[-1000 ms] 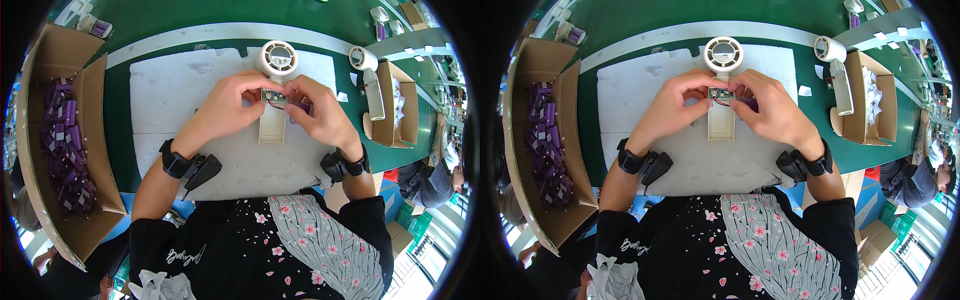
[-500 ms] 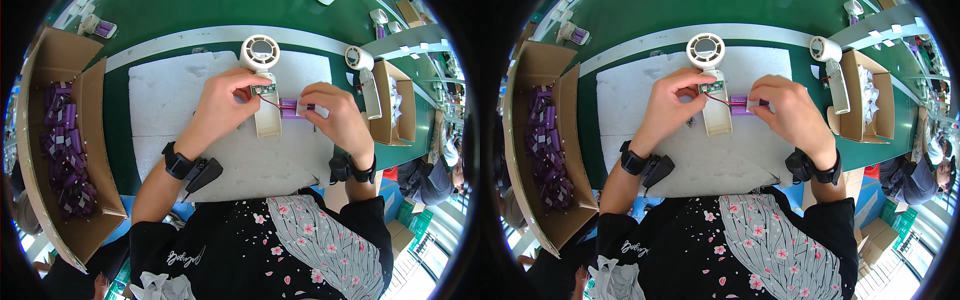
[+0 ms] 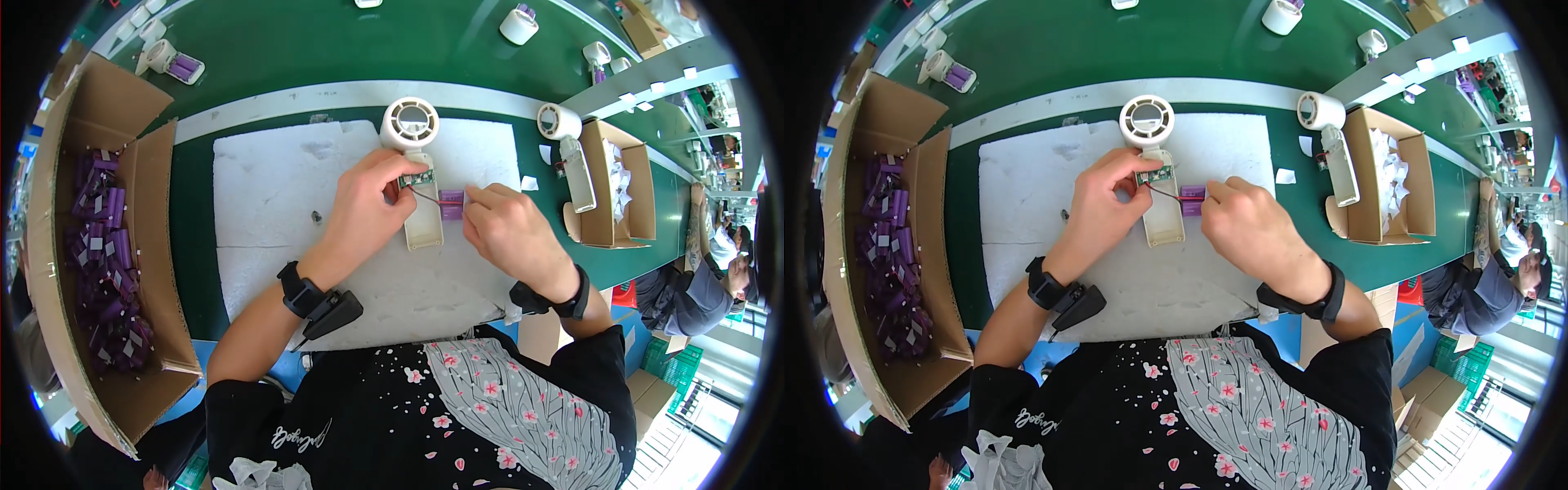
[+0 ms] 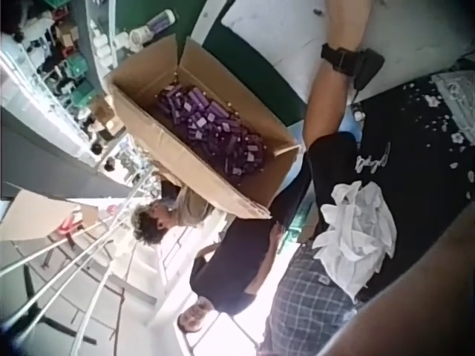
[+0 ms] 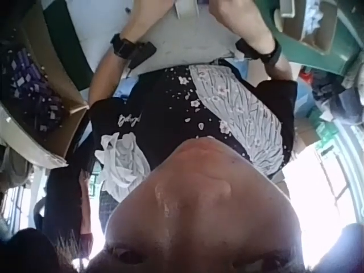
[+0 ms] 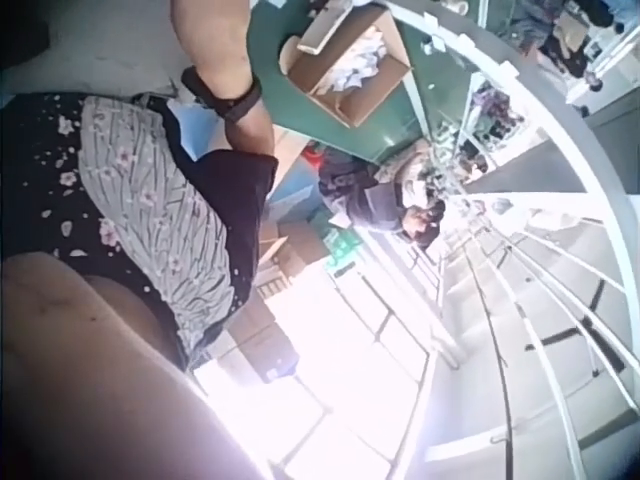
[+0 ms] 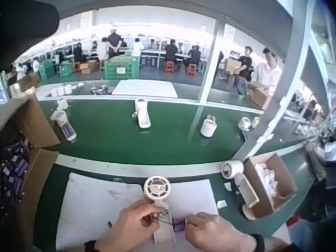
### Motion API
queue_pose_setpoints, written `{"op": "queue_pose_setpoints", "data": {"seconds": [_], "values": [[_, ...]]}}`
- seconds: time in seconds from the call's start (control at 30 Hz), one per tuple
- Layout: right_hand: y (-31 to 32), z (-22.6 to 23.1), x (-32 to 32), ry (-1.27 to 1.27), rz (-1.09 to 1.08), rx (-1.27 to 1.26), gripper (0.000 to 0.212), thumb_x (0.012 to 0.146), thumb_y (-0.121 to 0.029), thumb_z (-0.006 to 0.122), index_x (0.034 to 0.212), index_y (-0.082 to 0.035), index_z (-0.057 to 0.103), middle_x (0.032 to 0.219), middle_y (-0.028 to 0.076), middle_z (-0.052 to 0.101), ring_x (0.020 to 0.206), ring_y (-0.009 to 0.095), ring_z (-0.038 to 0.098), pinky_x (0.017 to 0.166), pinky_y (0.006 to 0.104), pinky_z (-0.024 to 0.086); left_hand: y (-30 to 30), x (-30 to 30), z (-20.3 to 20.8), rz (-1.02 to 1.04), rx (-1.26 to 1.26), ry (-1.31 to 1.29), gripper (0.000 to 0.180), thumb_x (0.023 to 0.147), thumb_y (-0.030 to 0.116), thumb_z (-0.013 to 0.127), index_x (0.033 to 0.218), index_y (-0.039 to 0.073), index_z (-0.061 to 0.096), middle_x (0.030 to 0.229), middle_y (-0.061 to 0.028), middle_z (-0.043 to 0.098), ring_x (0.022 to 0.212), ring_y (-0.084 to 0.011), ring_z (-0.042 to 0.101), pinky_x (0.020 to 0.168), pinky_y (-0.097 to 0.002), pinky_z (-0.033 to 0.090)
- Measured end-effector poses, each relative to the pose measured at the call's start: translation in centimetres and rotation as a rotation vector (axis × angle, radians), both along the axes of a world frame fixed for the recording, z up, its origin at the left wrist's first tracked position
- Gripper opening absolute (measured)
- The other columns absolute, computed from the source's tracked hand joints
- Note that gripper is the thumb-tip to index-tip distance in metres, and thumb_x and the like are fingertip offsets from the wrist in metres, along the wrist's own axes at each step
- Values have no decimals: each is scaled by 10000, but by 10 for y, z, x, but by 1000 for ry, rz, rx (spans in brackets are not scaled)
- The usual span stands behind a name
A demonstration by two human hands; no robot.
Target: Assembling small handheld fans by installing motors, batteries, and wiring into plastic casings.
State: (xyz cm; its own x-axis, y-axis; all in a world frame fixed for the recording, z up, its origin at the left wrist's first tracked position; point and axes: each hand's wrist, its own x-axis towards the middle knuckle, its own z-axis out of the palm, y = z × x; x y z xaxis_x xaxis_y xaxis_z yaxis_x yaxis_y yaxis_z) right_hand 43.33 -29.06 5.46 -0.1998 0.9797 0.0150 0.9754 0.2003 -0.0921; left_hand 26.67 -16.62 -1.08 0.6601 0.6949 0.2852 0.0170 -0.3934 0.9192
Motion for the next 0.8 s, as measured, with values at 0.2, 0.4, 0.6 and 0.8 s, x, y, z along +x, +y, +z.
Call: {"op": "queue_pose_setpoints", "data": {"seconds": [0.2,0.4,0.6,0.8], "values": [[-2,-10,7,185,-102,77,102,706,-8,714,770,35,646,934,149,697,744,271,659,669,332,548,-1,-4,3,-22,-10,42,313,759,-91,601,1039,20,687,1007,-91,645,705,-132,613,626,-241,505],[-6,-3,5,358,-144,146,84,715,-5,718,768,35,665,928,141,711,702,273,662,665,333,551,-2,-3,3,-22,29,10,284,756,-75,602,1016,13,674,954,-119,633,666,-201,628,613,-292,520],[-7,-9,4,311,-118,214,79,730,-8,713,788,30,674,955,140,711,729,271,664,673,348,550,2,-5,4,-55,55,51,311,766,-78,610,1051,25,681,1020,-105,639,708,-168,634,626,-263,519],[-5,-6,3,280,-119,185,87,740,-11,697,810,28,662,972,142,699,766,283,659,685,356,545,3,-7,4,-98,-48,28,334,775,-87,603,1078,31,676,1084,-90,630,764,-127,624,646,-238,510]]}}
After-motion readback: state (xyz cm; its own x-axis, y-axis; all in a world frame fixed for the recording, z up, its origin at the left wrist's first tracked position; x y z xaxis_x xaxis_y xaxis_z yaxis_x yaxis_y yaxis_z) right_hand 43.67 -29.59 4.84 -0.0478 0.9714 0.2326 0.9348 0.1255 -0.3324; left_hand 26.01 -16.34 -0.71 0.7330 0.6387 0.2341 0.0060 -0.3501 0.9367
